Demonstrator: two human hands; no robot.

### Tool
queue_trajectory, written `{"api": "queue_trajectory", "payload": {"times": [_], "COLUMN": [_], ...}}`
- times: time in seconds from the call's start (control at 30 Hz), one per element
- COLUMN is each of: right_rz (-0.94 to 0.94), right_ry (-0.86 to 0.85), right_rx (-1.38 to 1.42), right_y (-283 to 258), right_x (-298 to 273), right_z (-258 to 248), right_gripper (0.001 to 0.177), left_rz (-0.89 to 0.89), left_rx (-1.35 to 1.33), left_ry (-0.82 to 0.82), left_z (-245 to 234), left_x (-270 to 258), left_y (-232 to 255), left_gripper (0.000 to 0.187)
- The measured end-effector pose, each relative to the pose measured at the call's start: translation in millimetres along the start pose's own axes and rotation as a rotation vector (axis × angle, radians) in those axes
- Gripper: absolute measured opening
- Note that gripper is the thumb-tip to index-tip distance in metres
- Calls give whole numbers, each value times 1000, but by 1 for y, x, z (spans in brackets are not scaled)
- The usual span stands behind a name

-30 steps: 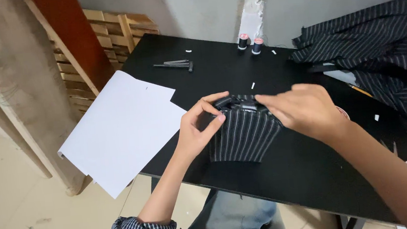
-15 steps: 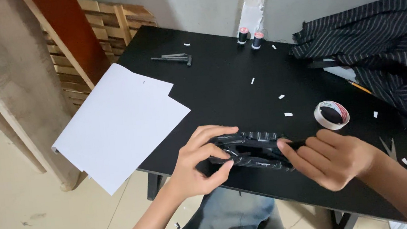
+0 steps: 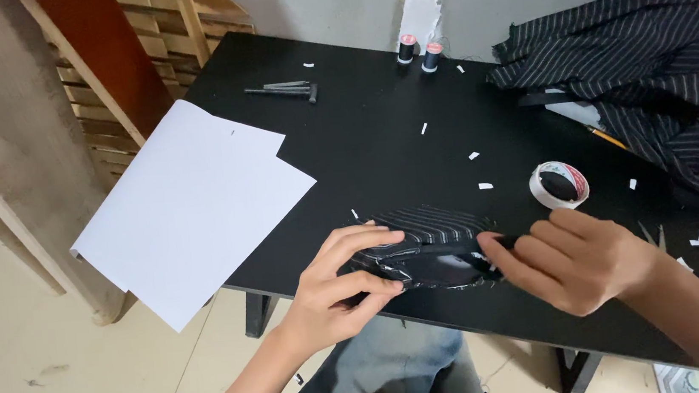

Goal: Trimming and finishing a small striped fabric pouch on a workbench

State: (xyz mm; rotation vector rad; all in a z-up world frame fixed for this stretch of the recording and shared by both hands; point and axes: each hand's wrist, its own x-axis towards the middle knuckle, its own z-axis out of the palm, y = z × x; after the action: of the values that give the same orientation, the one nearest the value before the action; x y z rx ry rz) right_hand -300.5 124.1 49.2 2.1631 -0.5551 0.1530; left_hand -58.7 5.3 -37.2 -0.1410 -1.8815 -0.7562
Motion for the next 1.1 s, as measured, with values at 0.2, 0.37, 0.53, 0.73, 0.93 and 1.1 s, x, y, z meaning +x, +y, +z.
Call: {"api": "queue_trajectory", "payload": {"times": [0.2, 0.37, 0.53, 0.73, 0.93, 1.1], "right_rz": [39, 114, 149, 157, 205, 348], "right_ry": [-17, 59, 44, 62, 52, 137], "right_rx": [-16, -44, -16, -8, 14, 39], "right_y": [5, 9, 8, 6, 4, 1], "right_x": [-6, -12, -11, -14, -19, -18], "right_z": [1, -3, -11, -7, -8, 8], "right_gripper": [16, 10, 11, 15, 14, 12], "left_rz": [17, -46, -138, -208, -246, -393], "left_rx": [12, -57, -89, -123, -166, -434], "left_ry": [14, 41, 37, 40, 53, 101], "left_z": [2, 0, -11, -19, -23, -29], "left_x": [1, 3, 5, 6, 4, 8], "left_y": [-3, -1, 0, -1, -7, -27], "left_gripper": [9, 11, 8, 8, 9, 12]}}
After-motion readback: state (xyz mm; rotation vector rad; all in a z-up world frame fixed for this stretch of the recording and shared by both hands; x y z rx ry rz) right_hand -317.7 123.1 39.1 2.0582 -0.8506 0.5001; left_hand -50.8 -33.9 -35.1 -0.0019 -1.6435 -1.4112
